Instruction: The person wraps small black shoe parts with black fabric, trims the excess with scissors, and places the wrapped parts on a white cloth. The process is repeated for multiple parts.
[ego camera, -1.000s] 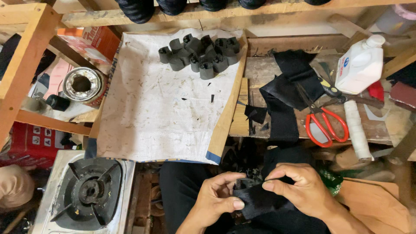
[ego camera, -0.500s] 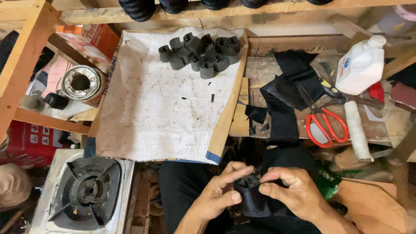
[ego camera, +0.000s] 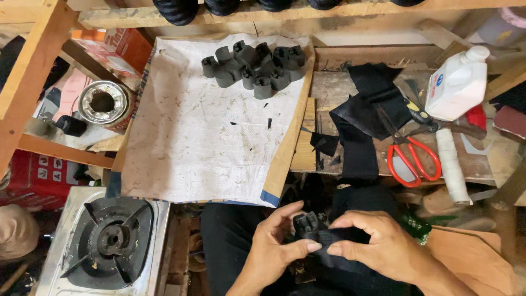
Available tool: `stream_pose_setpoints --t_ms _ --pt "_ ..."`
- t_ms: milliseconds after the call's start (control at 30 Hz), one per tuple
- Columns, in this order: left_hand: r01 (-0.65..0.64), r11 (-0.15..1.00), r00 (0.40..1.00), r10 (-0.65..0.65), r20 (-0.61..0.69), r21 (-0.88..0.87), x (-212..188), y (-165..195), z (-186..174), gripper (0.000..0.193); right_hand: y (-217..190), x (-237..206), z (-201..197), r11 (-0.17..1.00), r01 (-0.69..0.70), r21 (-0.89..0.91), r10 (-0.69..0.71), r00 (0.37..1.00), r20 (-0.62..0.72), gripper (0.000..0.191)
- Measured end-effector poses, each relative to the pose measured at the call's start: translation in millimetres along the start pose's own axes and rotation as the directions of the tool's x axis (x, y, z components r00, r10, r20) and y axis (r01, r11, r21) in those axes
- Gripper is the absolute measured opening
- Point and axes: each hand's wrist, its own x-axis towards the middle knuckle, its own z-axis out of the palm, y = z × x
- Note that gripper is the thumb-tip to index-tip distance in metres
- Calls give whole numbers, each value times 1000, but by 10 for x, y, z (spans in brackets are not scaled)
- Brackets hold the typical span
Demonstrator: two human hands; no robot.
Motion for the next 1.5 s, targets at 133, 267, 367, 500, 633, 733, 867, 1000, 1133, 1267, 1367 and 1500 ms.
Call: stream_pose_setpoints --t_ms 133,267,367,500,633,733,867,1000,1133,1267,1367,1500 --pt "-18 1000 998 18 62 6 -12 15 -81 75 37 -30 -103 991 -137 4 137 990 20 16" --pt "-6 989 985 32 170 -150 -12 -62 -132 73 123 -62 -61 988 -142 63 145 988 -46 14" --pt "-41 954 942 136 306 -298 -4 -137 -177 72 207 -84 15 985 -113 131 120 992 -46 12" --pt "45 949 916 85 393 -311 9 -232 -239 67 346 -109 99 982 -69 174 73 997 -18 11" --pt "78 925 865 123 486 -373 55 -292 -259 67 484 -122 167 943 -39 329 15 997 76 11" --pt "91 951 881 60 469 -294 129 -289 -261 74 536 -134 206 908 -122 401 83 990 112 11" --pt "88 907 929 74 362 -411 195 -241 -217 82 502 -126 223 898 -170 407 182 983 8 12" --pt "39 957 978 23 209 -287 137 -157 -90 71 335 -103 231 983 -144 116 164 968 -188 15" --pt "-31 995 993 41 107 -90 54 -55 66 76 118 -53 232 998 -30 58 41 979 -200 15" --pt "-50 986 999 50 8 160 30 51 47 74 -13 -18 23 991 -134 11 134 991 -3 20" --pt "-19 993 999 14 51 116 27 63 -1 74 -57 -74 -82 970 -213 -114 217 976 25 19" --pt "-27 995 983 44 179 -96 40 12 -45 72 -21 -146 -87 992 -123 -23 121 991 -61 16"
